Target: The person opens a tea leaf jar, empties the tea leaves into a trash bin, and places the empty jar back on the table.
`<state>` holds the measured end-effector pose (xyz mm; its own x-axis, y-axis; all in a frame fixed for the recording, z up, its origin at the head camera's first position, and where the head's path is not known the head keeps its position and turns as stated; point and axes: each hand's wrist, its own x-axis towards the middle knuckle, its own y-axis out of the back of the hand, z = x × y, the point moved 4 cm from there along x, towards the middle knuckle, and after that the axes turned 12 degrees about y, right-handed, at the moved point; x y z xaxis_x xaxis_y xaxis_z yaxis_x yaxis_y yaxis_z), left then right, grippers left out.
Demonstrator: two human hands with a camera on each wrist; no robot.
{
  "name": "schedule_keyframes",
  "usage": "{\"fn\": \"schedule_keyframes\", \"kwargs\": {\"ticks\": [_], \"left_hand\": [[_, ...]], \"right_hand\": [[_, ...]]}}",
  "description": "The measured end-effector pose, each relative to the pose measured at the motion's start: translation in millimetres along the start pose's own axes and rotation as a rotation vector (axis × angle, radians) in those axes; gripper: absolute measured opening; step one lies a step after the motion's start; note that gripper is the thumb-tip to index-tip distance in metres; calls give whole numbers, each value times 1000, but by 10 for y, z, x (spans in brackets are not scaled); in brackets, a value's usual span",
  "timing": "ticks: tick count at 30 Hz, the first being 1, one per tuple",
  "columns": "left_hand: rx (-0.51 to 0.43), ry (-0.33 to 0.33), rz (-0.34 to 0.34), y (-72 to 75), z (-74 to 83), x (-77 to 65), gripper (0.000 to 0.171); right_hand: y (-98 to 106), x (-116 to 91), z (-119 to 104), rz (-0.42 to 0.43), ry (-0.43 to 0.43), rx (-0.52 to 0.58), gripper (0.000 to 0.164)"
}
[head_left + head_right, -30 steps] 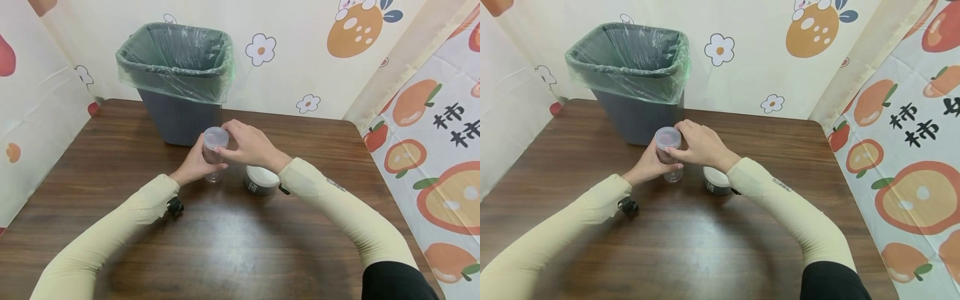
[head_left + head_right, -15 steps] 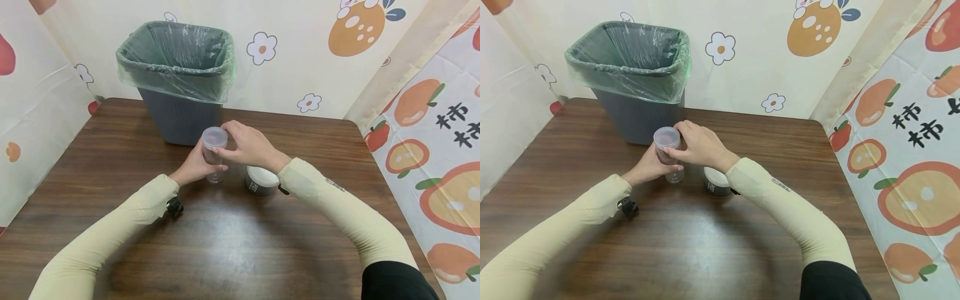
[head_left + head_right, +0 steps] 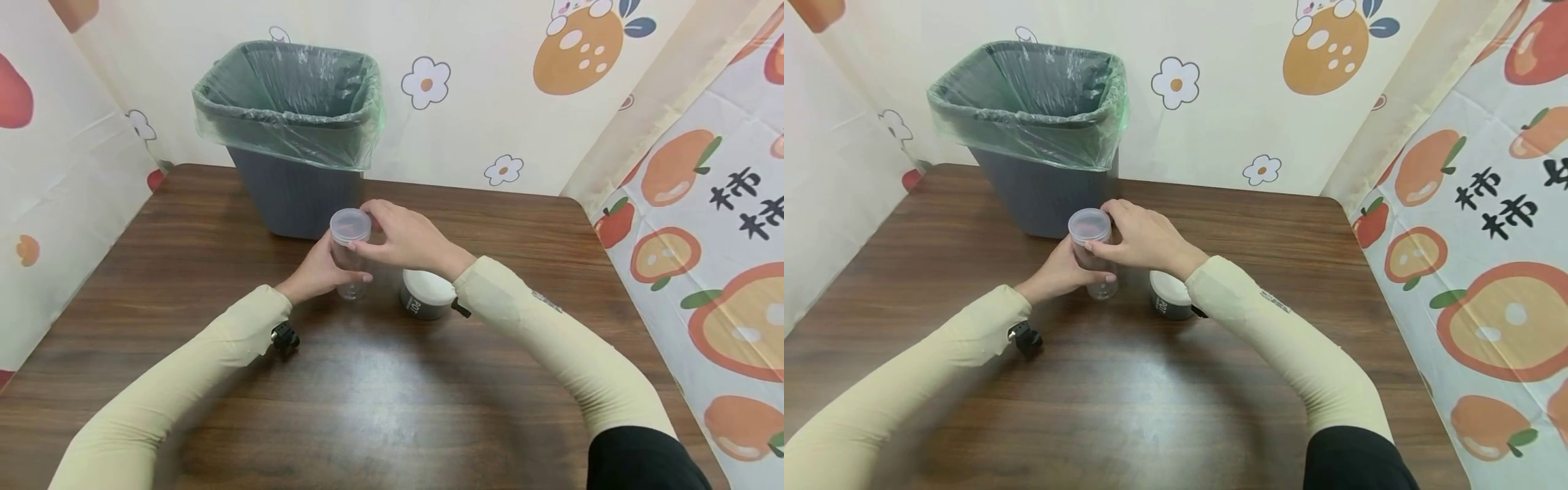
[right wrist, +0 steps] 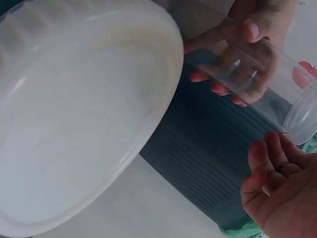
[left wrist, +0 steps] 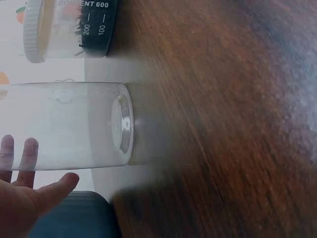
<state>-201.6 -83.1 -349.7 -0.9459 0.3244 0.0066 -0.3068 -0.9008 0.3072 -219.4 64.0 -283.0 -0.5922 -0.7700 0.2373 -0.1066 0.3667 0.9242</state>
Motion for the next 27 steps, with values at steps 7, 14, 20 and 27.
{"fn": "schedule_keyframes", "kwargs": {"ticks": [7,14,20,27], "left_hand": [[-34,-107,82,45,30,-105,97],[-95,-688,432,215,146,-417,87],[40,-966,420,-26,175,-581,71],[209,-544,16,-557,57,-502,89]], "right_hand": [[68,-54,25,-52,-40,16,64],[188,-254,68,-134,-97,-51,73],[224,-443,159,-164,-116,-99,72],[155,-600,275,-214,-165,-90,72]]}}
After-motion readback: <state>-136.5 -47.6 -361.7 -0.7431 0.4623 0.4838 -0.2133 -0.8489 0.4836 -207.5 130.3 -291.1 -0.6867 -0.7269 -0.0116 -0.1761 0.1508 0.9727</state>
